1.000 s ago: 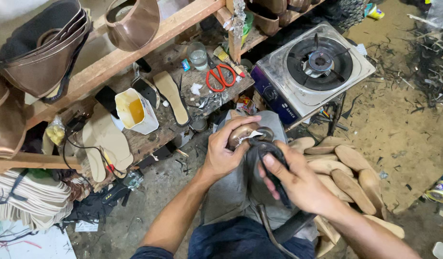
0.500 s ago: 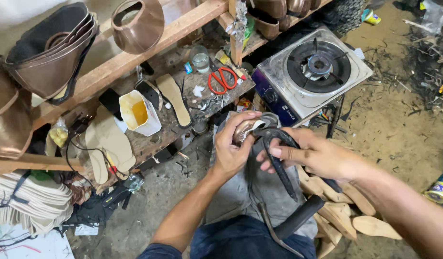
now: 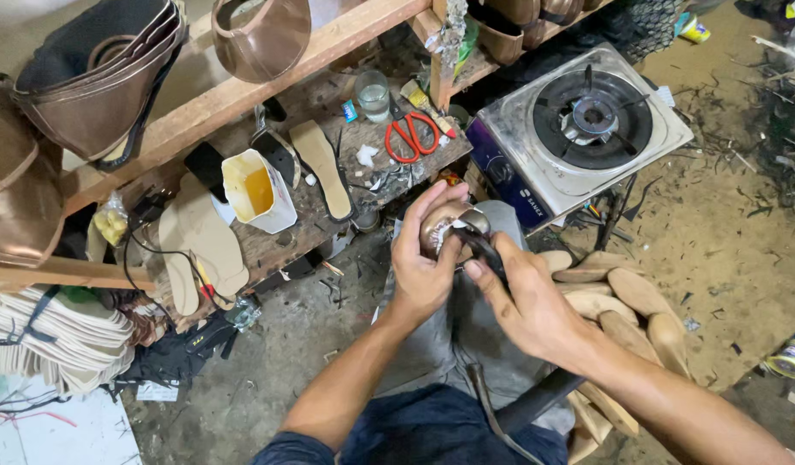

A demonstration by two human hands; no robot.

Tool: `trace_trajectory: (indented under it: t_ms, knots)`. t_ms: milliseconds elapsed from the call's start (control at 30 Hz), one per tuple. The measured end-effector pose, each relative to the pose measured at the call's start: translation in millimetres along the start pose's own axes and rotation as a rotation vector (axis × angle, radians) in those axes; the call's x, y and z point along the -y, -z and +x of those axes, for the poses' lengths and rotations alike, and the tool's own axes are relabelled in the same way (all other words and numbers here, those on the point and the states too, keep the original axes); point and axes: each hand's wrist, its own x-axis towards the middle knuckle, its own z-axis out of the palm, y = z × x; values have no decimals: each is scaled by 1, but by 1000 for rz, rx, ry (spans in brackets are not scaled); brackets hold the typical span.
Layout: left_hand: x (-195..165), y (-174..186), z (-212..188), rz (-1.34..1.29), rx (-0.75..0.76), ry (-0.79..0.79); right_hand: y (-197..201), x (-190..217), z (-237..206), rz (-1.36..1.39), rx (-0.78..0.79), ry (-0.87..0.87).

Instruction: The person uses a hammer and pliers to shape and secure the upper of a metallic shoe around its sole. They repeatedly tap the edges, adjust the fit, and inspect the shoe throughout the process.

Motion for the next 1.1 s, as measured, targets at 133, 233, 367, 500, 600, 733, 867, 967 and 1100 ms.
trace_trajectory:
  t_ms: [133, 233, 367, 500, 600, 733, 867, 967, 1100]
  knots:
    - [1, -3, 3, -100, -18, -31, 7, 0, 3, -20, -38, 222]
    - [4, -3, 13, 73, 16, -61, 28, 10, 22, -19, 131, 46]
    - [1, -8, 10, 117, 29, -76, 64, 26, 16, -291, 260, 119]
    - [-6, -17, 1, 148, 52, -154, 74, 30, -6, -521, 117, 439]
    - [-7, -16, 1, 81, 12, -30, 56, 24, -1, -516, 220, 9]
    - [-3, -11, 4, 117, -3, -91, 35, 16, 13, -238, 56, 232]
    - [1, -13, 4, 161, 7, -156, 51, 12, 7, -457, 46, 450]
    - [-3, -18, 3, 164, 11, -157, 59, 12, 0, -658, 11, 525]
    - [-19, -9, 8, 229, 76, -111, 43, 4, 3, -630, -32, 364]
